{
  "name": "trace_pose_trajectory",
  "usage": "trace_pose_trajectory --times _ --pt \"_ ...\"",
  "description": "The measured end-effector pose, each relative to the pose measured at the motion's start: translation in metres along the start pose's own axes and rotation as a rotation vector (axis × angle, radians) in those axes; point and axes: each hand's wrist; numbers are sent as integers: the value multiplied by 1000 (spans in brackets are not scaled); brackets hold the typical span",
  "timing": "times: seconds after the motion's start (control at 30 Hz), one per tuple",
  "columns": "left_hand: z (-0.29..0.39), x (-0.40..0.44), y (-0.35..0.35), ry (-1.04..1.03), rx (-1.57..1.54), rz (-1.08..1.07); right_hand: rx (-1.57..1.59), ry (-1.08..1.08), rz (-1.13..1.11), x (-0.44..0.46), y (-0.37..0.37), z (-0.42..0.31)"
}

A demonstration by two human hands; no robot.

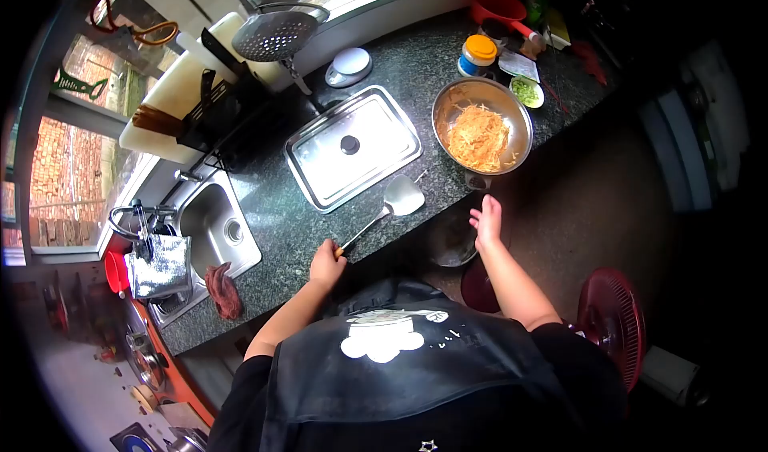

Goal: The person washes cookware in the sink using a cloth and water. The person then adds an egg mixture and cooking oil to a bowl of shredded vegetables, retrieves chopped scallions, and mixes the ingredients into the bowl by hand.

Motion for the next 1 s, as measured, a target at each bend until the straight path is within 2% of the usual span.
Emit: trace_pose_trajectory --times 0.07,0.13,0.2,0.23,0.3,0.37,0.43,0.5,0.57,0.63,0.67,0.7,0.73,0.77,0.8,0.83,0.9,0.93,0.97,1.0 --pt "0 -1 -5 -14 9 82 -88 23 -2 -18 10 18" --pt "-3 -1 -6 -97 167 199 -125 27 8 -38 18 38" --pt "-10 2 -2 -124 218 247 -290 -22 -98 -46 34 65" --pt "-15 7 -4 -127 220 254 -471 -82 -244 -45 44 75" --pt "-17 3 -4 -147 224 314 -769 16 -481 -39 65 93" --pt "-11 -1 11 -172 229 459 -1735 370 -322 -131 15 27" --pt "-18 -10 20 -131 200 398 -1825 356 -632 -147 4 9" --pt "-33 -26 33 -126 193 460 -1168 -30 -935 -122 -1 26" --pt "-53 -52 49 -53 165 478 -656 -643 -821 -146 -31 11" --pt "-85 -91 63 84 39 400 -428 -1298 -1041 -107 -32 51" --pt "-110 -107 51 174 -211 259 -698 -1061 -878 -151 -49 34" --pt "-138 -131 28 221 -488 109 -910 -933 -1028 -109 -16 114" --pt "-142 -162 24 458 -900 -278 -1065 -1067 -1110 -96 -41 132" --pt "-141 -199 33 556 -983 -471 -1216 -1193 -1135 -97 -63 141" --pt "-142 -232 20 417 -893 -526 -1349 -1313 -1120 -97 -72 153" --pt "-183 -252 -61 350 -943 -613 -1446 -1441 -1072 -99 -71 165" --pt "-151 -309 -43 464 -1079 -264 -1021 -850 -1257 -127 -44 180" --pt "-165 -321 -55 546 -1048 -328 -1180 -436 -1540 -133 -58 180" --pt "-200 -328 -102 501 -1104 -308 -1192 -319 -1542 -156 -83 177" --pt "-193 -339 -111 635 -812 42 -1207 -200 -1538 -179 -109 173"
Point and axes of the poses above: each hand's wrist, its own x-axis towards the middle knuckle, its own y-axis out of the back of the hand, z = x × y, and after that the axes turned 11 degrees about x, right-handed
